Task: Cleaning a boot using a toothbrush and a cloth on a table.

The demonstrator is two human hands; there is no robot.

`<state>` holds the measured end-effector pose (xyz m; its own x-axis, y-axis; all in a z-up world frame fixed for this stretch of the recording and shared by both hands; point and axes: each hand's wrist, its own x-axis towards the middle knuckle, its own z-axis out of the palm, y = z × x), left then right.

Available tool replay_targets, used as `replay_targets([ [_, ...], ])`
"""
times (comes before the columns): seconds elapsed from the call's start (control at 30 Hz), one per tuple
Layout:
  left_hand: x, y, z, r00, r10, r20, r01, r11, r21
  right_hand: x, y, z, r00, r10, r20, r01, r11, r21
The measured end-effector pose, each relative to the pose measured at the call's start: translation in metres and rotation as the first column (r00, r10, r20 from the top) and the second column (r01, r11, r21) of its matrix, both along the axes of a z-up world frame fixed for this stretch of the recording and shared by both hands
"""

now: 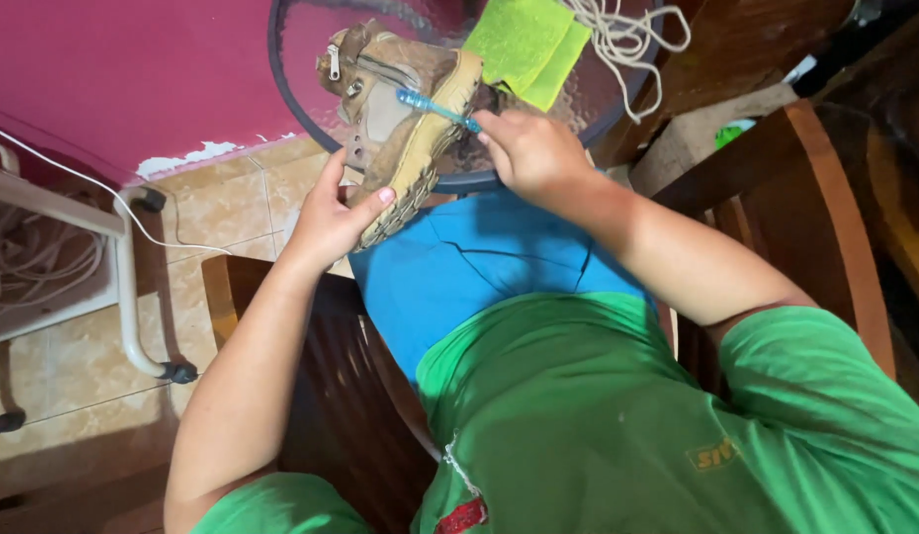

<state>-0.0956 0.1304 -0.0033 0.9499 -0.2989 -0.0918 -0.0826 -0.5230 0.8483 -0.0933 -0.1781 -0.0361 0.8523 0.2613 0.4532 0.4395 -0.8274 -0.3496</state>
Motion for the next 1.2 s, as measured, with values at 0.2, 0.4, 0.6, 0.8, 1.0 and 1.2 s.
replay_targets([
  [0.2, -0.008, -0.004, -0.006, 1.0, 0.015, -0.004, -0.015, 0.999, -0.04, 0.006, -0.015, -0.019, 0.993, -0.073, 0.09, 0.065, 0.994, 0.093],
  [0.4, -0.05, 0.003, -0.015, 0.995, 0.057, -0.076, -0.068, 0.986, -0.155, -0.006, -0.007, -0.043, 0.992, -0.094, 0.083, 0.094, 0.996, 0.013],
  [0.6, -0.071, -0.006, -0.029, 0.996, 0.086, 0.002, -0.085, 0.99, -0.108, -0.035, 0.0, -0.032, 0.987, -0.031, 0.157, 0.022, 0.998, 0.056],
  [0.8, -0.06, -0.015, -0.03, 1.0, 0.018, -0.02, -0.021, 0.984, -0.179, -0.033, -0.013, -0.035, 0.98, -0.032, 0.198, 0.02, 0.998, 0.06],
  [1.0, -0.065, -0.02, -0.029, 0.984, -0.037, -0.174, 0.032, 0.999, -0.027, -0.046, -0.008, -0.025, 0.952, 0.029, 0.306, -0.011, 0.998, -0.059],
  [1.2, -0.066, -0.025, -0.023, 0.973, -0.034, -0.229, 0.036, 0.999, 0.005, -0.044, -0.017, 0.004, 0.977, 0.096, 0.189, -0.092, 0.995, -0.028],
])
